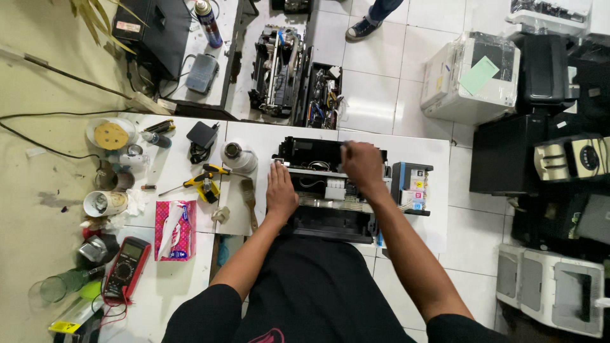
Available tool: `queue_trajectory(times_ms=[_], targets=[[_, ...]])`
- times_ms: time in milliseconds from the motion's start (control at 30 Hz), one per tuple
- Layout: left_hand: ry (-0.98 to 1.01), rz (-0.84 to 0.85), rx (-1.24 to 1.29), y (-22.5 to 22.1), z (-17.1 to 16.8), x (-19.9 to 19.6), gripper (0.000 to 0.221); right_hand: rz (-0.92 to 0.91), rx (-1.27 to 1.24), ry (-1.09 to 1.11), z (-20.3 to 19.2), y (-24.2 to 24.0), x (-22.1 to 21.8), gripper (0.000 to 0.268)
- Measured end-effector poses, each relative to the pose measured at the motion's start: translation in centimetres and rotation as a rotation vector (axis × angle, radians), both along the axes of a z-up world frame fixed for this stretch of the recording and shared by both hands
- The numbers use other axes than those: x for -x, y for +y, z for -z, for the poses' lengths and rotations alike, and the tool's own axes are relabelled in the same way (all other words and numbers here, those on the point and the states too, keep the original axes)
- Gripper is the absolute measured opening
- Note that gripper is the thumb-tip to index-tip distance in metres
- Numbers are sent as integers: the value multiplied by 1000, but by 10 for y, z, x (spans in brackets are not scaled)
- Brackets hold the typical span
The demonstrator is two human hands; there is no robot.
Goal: The person cleans the internal components of a disassembled printer using a brush and a cloth. They brush various parts inside the printer and wipe them with a cloth.
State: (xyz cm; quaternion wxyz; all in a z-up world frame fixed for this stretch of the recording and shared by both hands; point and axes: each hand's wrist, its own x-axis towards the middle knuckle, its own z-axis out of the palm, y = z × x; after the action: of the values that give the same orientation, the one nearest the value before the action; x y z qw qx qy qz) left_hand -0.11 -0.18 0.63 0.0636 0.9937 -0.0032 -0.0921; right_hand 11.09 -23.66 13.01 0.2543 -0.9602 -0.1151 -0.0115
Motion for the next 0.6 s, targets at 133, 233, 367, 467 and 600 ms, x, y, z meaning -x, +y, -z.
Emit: queue_trajectory(times_ms=[133,233,367,467,600], targets=[[26,-5,-9,0,-6,0,99,-126,6,-40,19,68,20,15],[-42,-1,-24,-2,-8,2,98,-186,-75,-16,2,105,27,11],[-67,-5,-31,-3,-7,3,94,-105,-342,85,-12,98,25,14],[-68,4,-19,0,2,2,96,-5,-291,68,-20,49,20,15],[-73,-5,-8,-1,0,2,97,148,-155,74,-25,-25,-3,23]])
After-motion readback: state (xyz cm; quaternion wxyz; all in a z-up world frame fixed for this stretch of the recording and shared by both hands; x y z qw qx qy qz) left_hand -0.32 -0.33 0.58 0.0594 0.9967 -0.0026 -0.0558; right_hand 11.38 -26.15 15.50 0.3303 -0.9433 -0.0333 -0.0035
